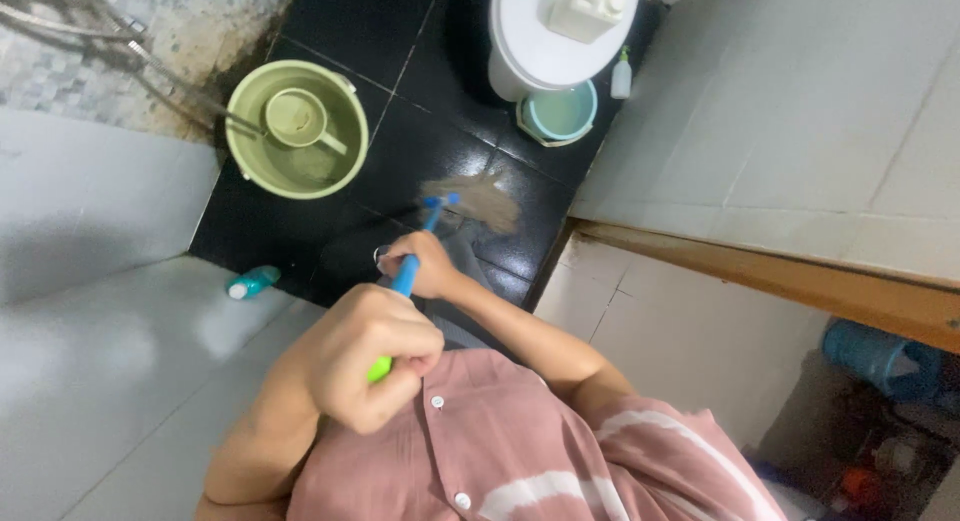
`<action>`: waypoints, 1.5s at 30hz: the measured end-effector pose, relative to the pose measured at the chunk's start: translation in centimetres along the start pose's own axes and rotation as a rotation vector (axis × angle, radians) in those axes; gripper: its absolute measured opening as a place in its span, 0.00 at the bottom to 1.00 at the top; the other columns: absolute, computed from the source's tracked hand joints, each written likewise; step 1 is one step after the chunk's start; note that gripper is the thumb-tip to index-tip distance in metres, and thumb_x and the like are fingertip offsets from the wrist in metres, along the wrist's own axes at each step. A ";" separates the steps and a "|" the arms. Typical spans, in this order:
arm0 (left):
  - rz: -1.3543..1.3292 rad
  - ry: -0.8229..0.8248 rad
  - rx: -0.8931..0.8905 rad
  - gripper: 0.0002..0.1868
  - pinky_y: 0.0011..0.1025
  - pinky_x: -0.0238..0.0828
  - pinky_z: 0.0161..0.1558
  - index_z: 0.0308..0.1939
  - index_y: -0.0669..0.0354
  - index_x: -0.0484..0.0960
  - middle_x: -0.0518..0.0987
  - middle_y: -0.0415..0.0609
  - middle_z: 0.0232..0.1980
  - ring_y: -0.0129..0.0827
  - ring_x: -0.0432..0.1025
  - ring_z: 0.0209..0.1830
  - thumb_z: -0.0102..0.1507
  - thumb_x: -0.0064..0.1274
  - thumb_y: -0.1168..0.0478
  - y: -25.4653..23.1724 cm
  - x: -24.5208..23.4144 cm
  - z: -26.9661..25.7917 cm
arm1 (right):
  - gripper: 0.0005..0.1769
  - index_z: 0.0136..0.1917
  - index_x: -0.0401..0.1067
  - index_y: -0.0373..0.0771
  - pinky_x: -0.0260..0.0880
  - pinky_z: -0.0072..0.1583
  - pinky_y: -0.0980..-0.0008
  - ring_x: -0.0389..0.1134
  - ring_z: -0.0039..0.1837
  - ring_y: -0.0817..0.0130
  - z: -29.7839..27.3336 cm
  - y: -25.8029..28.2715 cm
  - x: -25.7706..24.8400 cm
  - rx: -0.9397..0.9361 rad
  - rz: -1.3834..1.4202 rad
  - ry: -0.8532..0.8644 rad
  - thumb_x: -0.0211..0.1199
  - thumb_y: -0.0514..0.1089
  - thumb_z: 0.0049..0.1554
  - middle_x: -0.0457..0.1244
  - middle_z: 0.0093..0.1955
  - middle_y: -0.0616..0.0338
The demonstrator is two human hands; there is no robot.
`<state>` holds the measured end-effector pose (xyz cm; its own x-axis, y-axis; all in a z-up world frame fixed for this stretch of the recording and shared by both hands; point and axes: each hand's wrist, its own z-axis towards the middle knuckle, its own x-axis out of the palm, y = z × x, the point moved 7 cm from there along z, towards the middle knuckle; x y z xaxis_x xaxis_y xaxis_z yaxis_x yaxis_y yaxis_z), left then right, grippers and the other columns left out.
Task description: The person mops the floor in a bathroom using a mop and a bucket. They move the mop across the tiled floor around the toilet and the bucket, occasionally moving items with their feet or hands to reach different spots.
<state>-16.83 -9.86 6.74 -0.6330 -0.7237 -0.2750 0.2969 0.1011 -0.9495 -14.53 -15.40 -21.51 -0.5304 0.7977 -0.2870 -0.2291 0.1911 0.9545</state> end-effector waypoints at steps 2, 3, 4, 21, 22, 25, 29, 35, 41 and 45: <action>0.053 -0.059 -0.004 0.05 0.37 0.60 0.25 0.19 0.59 0.69 0.71 0.50 0.19 0.48 0.68 0.19 0.46 0.50 0.67 -0.7 0.0 -1.1 | 0.17 0.25 0.63 0.35 0.56 0.37 0.54 0.61 0.32 0.49 1.7 2.0 2.2 -0.097 0.046 0.057 0.65 0.37 0.52 0.57 0.26 0.48; 0.064 -0.069 -0.019 0.05 0.38 0.60 0.25 0.19 0.59 0.69 0.71 0.51 0.19 0.48 0.68 0.19 0.46 0.51 0.67 -0.6 0.3 -1.5 | 0.18 0.25 0.61 0.35 0.56 0.38 0.54 0.60 0.32 0.49 2.4 2.8 3.3 -0.133 0.083 0.087 0.65 0.36 0.52 0.56 0.27 0.48; 0.074 -0.079 -0.033 0.05 0.38 0.60 0.25 0.18 0.60 0.70 0.72 0.51 0.19 0.49 0.69 0.19 0.46 0.51 0.67 -0.2 0.7 -1.8 | 0.19 0.25 0.60 0.34 0.56 0.38 0.54 0.60 0.33 0.49 3.1 3.4 4.5 -0.168 0.118 0.118 0.65 0.35 0.52 0.56 0.27 0.47; -0.091 0.146 -0.138 0.08 0.39 0.65 0.28 0.18 0.59 0.77 0.77 0.51 0.21 0.44 0.73 0.21 0.52 0.53 0.62 0.2 0.0 -5.0 | 0.18 0.25 0.64 0.33 0.61 0.39 0.55 0.64 0.34 0.49 5.0 4.9 9.2 -0.256 0.111 0.563 0.65 0.38 0.52 0.61 0.28 0.47; -0.111 0.155 -0.079 0.08 0.39 0.66 0.30 0.19 0.59 0.76 0.77 0.51 0.21 0.45 0.73 0.23 0.52 0.53 0.62 -1.1 -0.4 -5.6 | 0.18 0.25 0.64 0.33 0.62 0.39 0.54 0.64 0.34 0.48 4.8 5.7 8.8 -0.275 0.083 0.587 0.65 0.39 0.53 0.61 0.28 0.46; -0.134 0.233 0.003 0.08 0.40 0.66 0.34 0.19 0.59 0.74 0.76 0.51 0.22 0.47 0.72 0.25 0.51 0.53 0.62 -2.7 -0.6 -6.2 | 0.19 0.25 0.66 0.33 0.61 0.40 0.53 0.64 0.34 0.46 3.9 6.3 7.1 -0.225 -0.008 0.628 0.66 0.41 0.54 0.61 0.28 0.44; -0.225 0.348 0.058 0.07 0.39 0.66 0.38 0.20 0.59 0.77 0.75 0.50 0.22 0.46 0.71 0.27 0.53 0.53 0.62 -0.9 -0.1 -5.3 | 0.18 0.26 0.67 0.34 0.63 0.39 0.54 0.65 0.33 0.47 1.7 3.2 3.3 -0.009 -0.136 0.547 0.66 0.44 0.52 0.62 0.28 0.45; -0.342 0.409 0.134 0.05 0.35 0.66 0.39 0.23 0.59 0.80 0.76 0.48 0.25 0.42 0.71 0.29 0.52 0.54 0.63 6.1 2.5 -2.0 | 0.10 0.29 0.70 0.34 0.64 0.40 0.56 0.66 0.35 0.49 -4.0 -5.7 -4.4 0.165 -0.165 0.163 0.66 0.41 0.45 0.62 0.30 0.46; -0.408 0.445 0.125 0.06 0.36 0.66 0.35 0.22 0.62 0.75 0.74 0.50 0.25 0.42 0.71 0.27 0.47 0.55 0.64 13.7 8.9 0.6 | 0.09 0.28 0.71 0.36 0.67 0.41 0.57 0.68 0.36 0.48 -12.6 -15.1 -9.2 0.301 -0.401 -0.183 0.67 0.41 0.43 0.64 0.31 0.47; -0.367 0.366 0.121 0.06 0.36 0.65 0.33 0.20 0.62 0.72 0.74 0.50 0.23 0.43 0.71 0.26 0.47 0.52 0.64 14.6 10.1 0.3 | 0.10 0.27 0.70 0.35 0.66 0.41 0.57 0.68 0.36 0.47 -13.7 -16.9 -9.1 0.301 -0.435 -0.262 0.67 0.40 0.45 0.64 0.31 0.46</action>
<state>-18.72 -15.91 -9.89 -0.9122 -0.4093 0.0167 0.0759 -0.2089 -0.9750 -17.01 -33.66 -36.13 -0.2112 0.7173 -0.6640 -0.1178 0.6556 0.7458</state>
